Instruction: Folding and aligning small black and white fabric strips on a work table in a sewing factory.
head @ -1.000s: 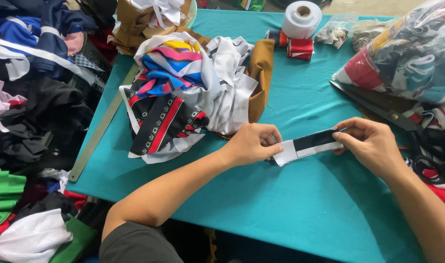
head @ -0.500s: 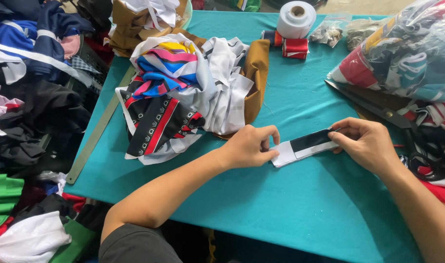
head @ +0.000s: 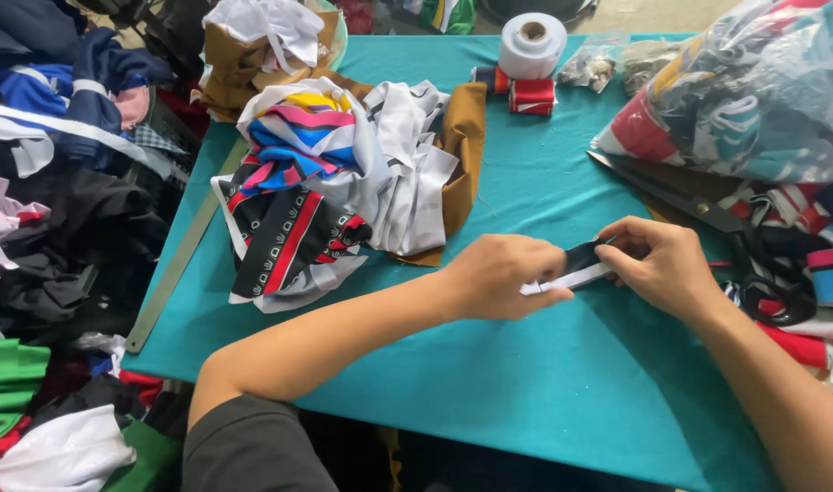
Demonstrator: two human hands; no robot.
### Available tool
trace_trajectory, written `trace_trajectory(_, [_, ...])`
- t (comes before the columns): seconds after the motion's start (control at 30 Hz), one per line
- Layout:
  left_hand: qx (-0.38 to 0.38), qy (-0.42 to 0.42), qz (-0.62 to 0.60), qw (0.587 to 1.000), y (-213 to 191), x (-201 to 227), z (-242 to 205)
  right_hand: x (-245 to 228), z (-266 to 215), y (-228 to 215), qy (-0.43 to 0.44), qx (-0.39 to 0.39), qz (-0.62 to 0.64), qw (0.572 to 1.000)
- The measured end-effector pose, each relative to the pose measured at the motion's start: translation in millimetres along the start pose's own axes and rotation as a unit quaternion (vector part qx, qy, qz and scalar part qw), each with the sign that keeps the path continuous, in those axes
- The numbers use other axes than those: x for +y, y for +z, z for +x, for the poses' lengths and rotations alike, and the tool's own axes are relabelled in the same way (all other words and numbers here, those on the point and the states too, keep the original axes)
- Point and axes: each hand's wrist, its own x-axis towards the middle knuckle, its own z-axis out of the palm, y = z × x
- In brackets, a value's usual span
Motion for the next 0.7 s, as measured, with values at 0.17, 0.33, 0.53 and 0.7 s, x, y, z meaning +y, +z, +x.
trace_trajectory(0.17, [0.039, 0.148, 0.041, 0.987, 36.4, 17.2, 32.2, 39.0, 8.8, 0.5, -0.058, 0.067, -0.054, 0.995])
trace_trajectory(0.33, [0.048, 0.151, 0.077, 0.984, 54.9, 10.5, 36.4, 54.2, 15.9, -15.2, -0.08, 0.091, -0.048, 0.991])
trace_trajectory(0.53, [-0.139, 0.063, 0.206, 0.967, 56.5, -6.6, 11.8, 52.9, 21.7, -17.2, -0.047, 0.106, -0.088, 0.989])
trace_trajectory(0.7, [-0.173, 0.083, 0.224, 0.955, 40.2, -2.2, -5.0, 54.6, 22.3, -15.1, -0.053, 0.109, -0.109, 0.987])
